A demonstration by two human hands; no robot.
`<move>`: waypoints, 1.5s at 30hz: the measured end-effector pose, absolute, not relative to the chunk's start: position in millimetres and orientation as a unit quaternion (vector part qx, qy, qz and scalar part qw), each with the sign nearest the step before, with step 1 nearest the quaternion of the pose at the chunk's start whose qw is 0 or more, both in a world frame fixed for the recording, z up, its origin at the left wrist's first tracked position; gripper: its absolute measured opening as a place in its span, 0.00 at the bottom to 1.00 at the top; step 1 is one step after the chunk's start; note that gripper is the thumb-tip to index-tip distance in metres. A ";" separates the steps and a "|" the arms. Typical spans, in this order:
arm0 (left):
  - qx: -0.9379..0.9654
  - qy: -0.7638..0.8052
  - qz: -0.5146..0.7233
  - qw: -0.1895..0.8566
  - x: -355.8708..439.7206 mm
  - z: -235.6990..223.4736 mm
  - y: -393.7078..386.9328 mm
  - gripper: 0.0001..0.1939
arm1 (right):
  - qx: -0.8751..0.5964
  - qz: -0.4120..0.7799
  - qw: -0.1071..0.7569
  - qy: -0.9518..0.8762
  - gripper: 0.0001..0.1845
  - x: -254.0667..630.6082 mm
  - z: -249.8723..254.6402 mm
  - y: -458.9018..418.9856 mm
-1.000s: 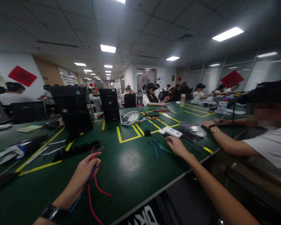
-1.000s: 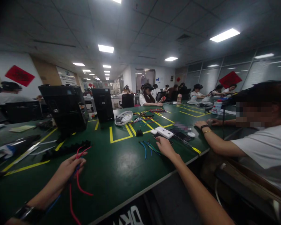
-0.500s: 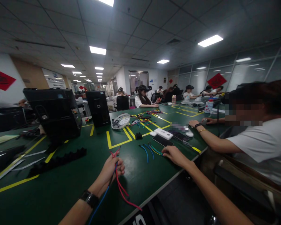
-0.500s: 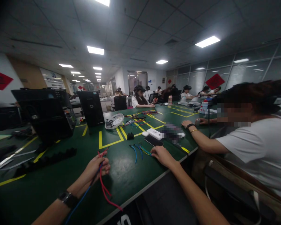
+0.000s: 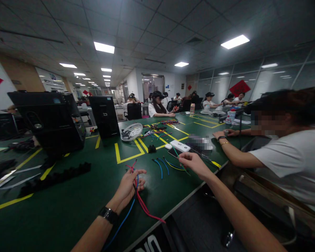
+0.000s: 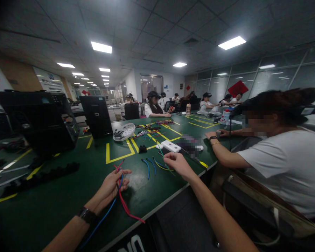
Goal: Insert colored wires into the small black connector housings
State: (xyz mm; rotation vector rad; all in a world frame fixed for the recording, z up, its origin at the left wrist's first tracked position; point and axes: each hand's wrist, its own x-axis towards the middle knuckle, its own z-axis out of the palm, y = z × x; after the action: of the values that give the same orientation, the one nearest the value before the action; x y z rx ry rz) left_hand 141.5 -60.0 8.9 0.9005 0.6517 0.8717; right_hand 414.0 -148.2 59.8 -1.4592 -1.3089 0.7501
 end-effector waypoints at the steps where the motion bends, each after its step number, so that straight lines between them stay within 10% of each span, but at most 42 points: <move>1: 0.414 0.294 0.393 0.766 140.2 8.9 -59.0 0.12 | -0.582 0.345 0.509 -0.533 0.18 402.5 61.8 -149.0; 14: 0.384 0.249 0.389 0.800 122.8 3.6 -52.0 0.11 | -0.514 0.430 0.440 -0.598 0.08 277.1 11.2 -117.2; 31: 0.369 0.299 0.428 0.769 117.3 1.6 -44.7 0.09 | -0.679 -0.039 0.269 -0.681 0.19 321.1 25.7 -92.8; 45: 0.405 0.298 0.395 0.769 130.8 4.9 -40.4 0.21 | -0.727 -0.120 0.106 -0.668 0.16 418.4 5.5 -91.9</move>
State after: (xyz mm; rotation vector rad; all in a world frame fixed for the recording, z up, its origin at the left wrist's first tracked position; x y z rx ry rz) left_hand 130.8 -40.4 4.9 0.8784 0.6458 0.8572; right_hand 418.4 -91.9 5.5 -2.1415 -1.9680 -0.3523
